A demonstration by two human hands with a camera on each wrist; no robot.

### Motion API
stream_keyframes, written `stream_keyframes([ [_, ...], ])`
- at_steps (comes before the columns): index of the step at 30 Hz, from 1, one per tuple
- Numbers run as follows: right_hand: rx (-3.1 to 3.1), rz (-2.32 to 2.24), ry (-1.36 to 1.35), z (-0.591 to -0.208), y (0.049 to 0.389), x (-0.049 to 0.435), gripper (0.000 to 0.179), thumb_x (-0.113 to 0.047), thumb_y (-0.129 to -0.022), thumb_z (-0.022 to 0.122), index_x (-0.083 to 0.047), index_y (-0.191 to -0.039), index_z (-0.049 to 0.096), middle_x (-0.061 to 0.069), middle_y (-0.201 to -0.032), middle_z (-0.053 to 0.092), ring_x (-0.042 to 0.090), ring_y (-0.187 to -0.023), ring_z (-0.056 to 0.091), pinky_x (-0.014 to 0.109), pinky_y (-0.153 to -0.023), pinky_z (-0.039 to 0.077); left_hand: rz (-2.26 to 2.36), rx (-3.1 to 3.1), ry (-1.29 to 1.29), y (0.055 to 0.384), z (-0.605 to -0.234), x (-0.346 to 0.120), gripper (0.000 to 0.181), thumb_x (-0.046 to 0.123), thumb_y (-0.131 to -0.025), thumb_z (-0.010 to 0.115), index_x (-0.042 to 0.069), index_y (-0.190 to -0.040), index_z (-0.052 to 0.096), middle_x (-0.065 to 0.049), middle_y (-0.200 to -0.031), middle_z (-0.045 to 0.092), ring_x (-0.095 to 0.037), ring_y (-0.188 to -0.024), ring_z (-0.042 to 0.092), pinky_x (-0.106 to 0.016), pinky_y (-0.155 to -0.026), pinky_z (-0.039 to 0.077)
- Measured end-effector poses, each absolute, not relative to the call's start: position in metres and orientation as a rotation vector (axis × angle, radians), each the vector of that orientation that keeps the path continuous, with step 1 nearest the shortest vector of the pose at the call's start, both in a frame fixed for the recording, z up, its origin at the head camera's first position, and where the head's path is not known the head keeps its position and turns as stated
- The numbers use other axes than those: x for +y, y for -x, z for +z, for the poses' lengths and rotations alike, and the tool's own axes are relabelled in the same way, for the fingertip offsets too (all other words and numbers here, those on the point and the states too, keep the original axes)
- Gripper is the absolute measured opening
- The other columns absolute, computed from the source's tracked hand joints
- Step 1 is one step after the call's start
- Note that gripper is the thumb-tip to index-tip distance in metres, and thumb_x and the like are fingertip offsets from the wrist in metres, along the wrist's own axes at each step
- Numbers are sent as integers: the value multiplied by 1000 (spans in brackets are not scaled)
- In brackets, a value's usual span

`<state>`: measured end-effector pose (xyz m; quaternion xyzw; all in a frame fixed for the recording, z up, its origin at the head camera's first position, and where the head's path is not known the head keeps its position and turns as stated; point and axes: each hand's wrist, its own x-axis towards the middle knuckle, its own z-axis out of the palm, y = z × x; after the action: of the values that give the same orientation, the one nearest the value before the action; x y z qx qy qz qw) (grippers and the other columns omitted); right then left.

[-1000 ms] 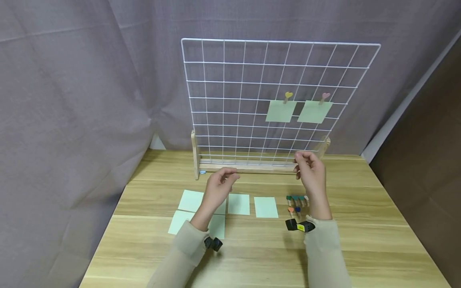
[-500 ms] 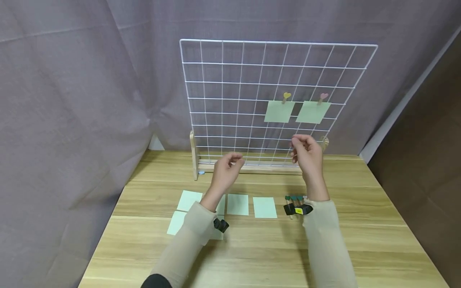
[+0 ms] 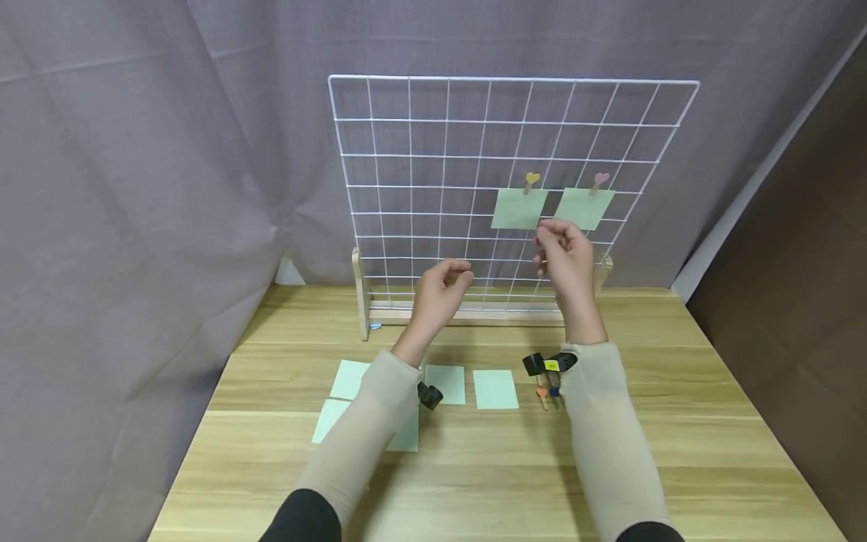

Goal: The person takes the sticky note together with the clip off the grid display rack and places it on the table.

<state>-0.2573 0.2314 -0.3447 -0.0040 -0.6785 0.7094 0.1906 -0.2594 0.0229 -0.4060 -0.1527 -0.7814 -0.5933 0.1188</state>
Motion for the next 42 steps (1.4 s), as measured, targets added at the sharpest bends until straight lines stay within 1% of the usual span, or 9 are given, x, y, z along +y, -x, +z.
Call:
stream_keyframes([
  [4, -1878, 1986, -6, -336, 264, 229, 20, -13, -105, 65, 0, -120, 64, 8, -93, 66, 9, -60, 58, 17, -48, 47, -1711, -2275, 477, 265, -398, 29, 21, 14, -102, 67, 3, -118, 75, -9, -103, 76, -19, -91, 67, -28, -82, 54],
  [9, -1845, 2006, -11, -323, 272, 227, 16, -13, -105, 66, -2, -117, 65, 3, -90, 66, 7, -58, 58, 16, -48, 47, -1690, -2251, 505, 273, -388, 36, 20, 12, -102, 67, 1, -117, 74, -11, -103, 76, -20, -90, 67, -27, -81, 52],
  [15, -1822, 2058, -30, -311, 282, 223, 4, -10, -104, 66, -10, -108, 66, 4, -89, 65, 7, -57, 57, 16, -47, 47, -1685, -2245, 511, 284, -378, 44, 24, 10, -101, 67, -2, -121, 72, -14, -109, 77, -24, -99, 71, -27, -87, 55],
  [19, -1809, 2050, -56, -304, 286, 223, 5, -8, -104, 65, -12, -105, 67, 3, -87, 65, 7, -56, 56, 16, -46, 47, -1710, -2246, 503, 290, -373, 50, 30, 12, -102, 67, -1, -129, 68, -15, -117, 76, -24, -107, 71, -30, -92, 55],
  [21, -1797, 2056, -57, -300, 286, 224, 4, -7, -104, 65, -11, -105, 66, 3, -86, 65, 7, -55, 56, 16, -45, 47, -1721, -2247, 502, 292, -370, 52, 33, 12, -102, 66, 1, -133, 66, -15, -123, 74, -24, -113, 70, -33, -97, 55],
  [25, -1792, 2060, -61, -293, 285, 226, 5, -8, -104, 65, -9, -109, 66, 4, -87, 65, 8, -54, 55, 17, -45, 47, -1722, -2241, 503, 295, -367, 56, 36, 11, -102, 65, 1, -137, 63, -17, -130, 71, -26, -121, 67, -42, -104, 53],
  [28, -1787, 2052, -78, -289, 286, 226, 9, -7, -104, 65, -7, -113, 67, 4, -86, 64, 7, -53, 54, 17, -45, 46, -1722, -2235, 511, 297, -364, 58, 37, 10, -103, 64, 1, -139, 62, -16, -131, 70, -28, -122, 66, -44, -104, 54],
  [35, -1842, 1978, -55, -285, 293, 223, 27, -7, -104, 65, 2, -129, 66, 4, -87, 65, 6, -52, 54, 17, -44, 45, -1698, -2273, 513, 301, -359, 62, 42, 11, -103, 65, 4, -144, 60, -15, -134, 70, -26, -122, 67, -30, -99, 55],
  [42, -1898, 1923, -47, -284, 301, 221, 32, -9, -104, 65, 4, -134, 65, 1, -86, 67, 5, -53, 54, 15, -44, 44, -1668, -2337, 505, 305, -354, 65, 43, 14, -104, 64, 7, -146, 58, -12, -133, 71, -24, -120, 69, -32, -98, 56],
])
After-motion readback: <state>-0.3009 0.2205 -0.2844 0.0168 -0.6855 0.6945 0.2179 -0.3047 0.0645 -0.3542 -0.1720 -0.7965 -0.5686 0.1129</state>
